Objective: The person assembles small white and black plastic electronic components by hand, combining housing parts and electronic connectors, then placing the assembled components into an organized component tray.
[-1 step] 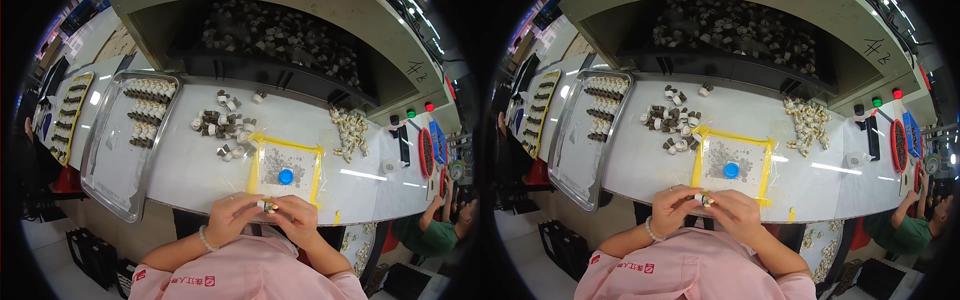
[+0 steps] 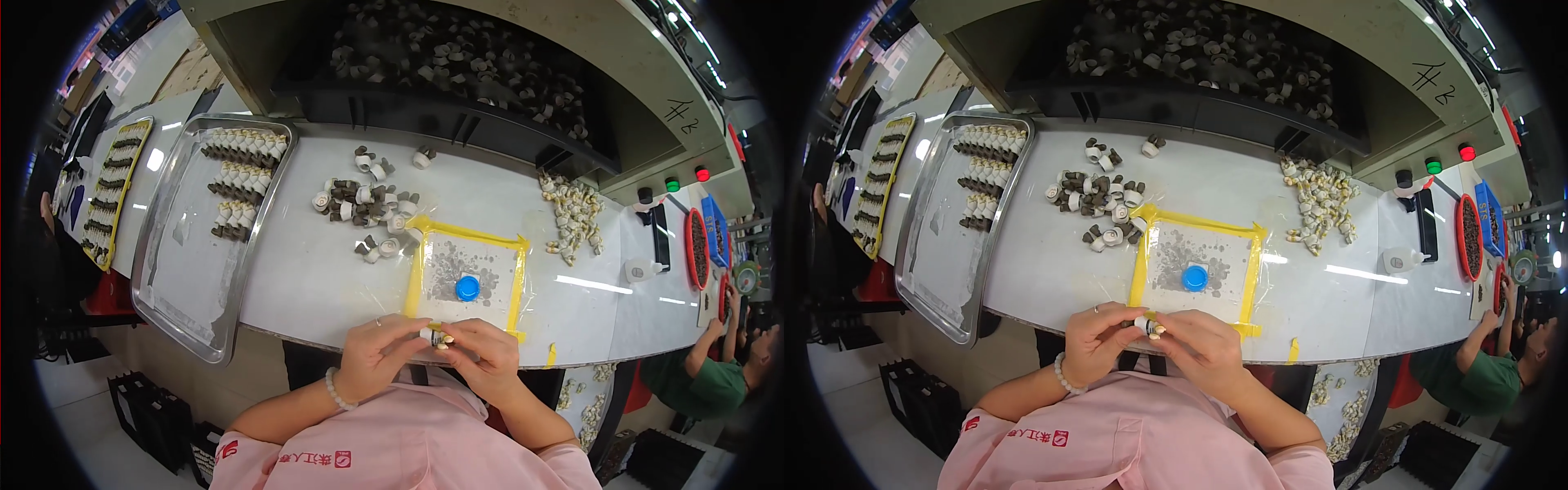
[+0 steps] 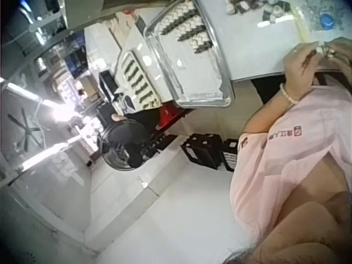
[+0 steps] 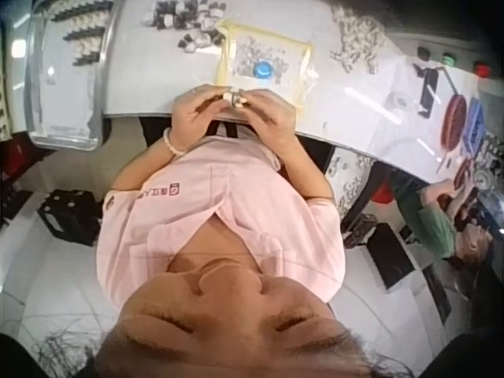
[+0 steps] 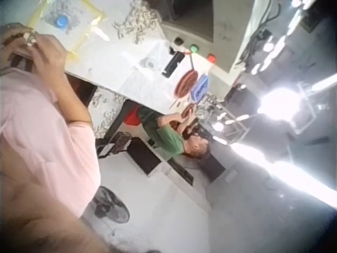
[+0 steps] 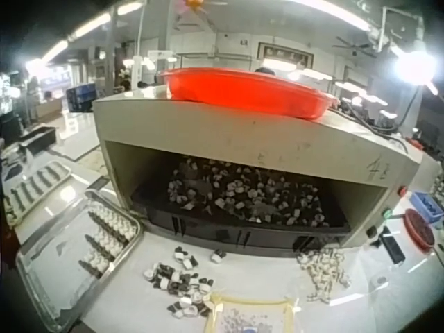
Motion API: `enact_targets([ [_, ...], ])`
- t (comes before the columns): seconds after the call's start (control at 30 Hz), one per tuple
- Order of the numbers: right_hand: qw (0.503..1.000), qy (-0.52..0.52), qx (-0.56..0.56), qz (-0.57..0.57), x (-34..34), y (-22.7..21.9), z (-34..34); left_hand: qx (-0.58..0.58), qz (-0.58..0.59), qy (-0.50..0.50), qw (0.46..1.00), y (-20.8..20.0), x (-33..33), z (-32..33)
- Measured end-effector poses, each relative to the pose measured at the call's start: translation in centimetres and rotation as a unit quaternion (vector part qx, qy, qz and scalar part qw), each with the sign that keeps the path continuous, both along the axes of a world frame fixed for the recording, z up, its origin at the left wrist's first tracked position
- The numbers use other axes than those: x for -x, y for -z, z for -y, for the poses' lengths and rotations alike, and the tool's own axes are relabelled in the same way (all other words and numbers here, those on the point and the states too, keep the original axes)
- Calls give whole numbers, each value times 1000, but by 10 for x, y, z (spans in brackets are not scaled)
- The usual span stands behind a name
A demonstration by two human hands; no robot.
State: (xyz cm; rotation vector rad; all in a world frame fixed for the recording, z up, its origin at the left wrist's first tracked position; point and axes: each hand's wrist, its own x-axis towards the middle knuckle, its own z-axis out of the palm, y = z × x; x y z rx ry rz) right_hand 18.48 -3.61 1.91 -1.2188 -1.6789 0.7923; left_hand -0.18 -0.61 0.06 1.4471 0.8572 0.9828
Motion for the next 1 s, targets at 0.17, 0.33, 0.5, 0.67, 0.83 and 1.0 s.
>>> enact_targets([
  [0.17, 1000, -28, 11, -8, 0, 1, 0, -60, -43, -4, 997, -1, 3, 0],
  [0.33, 999, -37, 7, -19, -1, 4, 0, -97, -54, -1, 994, -1, 3, -1],
  [0.5, 999, -34, 10, -19, 0, 7, 1, -99, -56, 3, 993, 0, 4, -1],
  [0.67, 999, -30, 25, -22, 1, 6, 1, -115, -44, -14, 992, 2, 0, 0],
  [0.83, 999, -18, 10, -25, 4, 7, 0, -102, -51, -31, 993, 3, -1, 4],
  [1.0, 1000, 1, -7, -10, 5, 9, 1, -140, -49, -26, 989, -12, -8, 2],
])
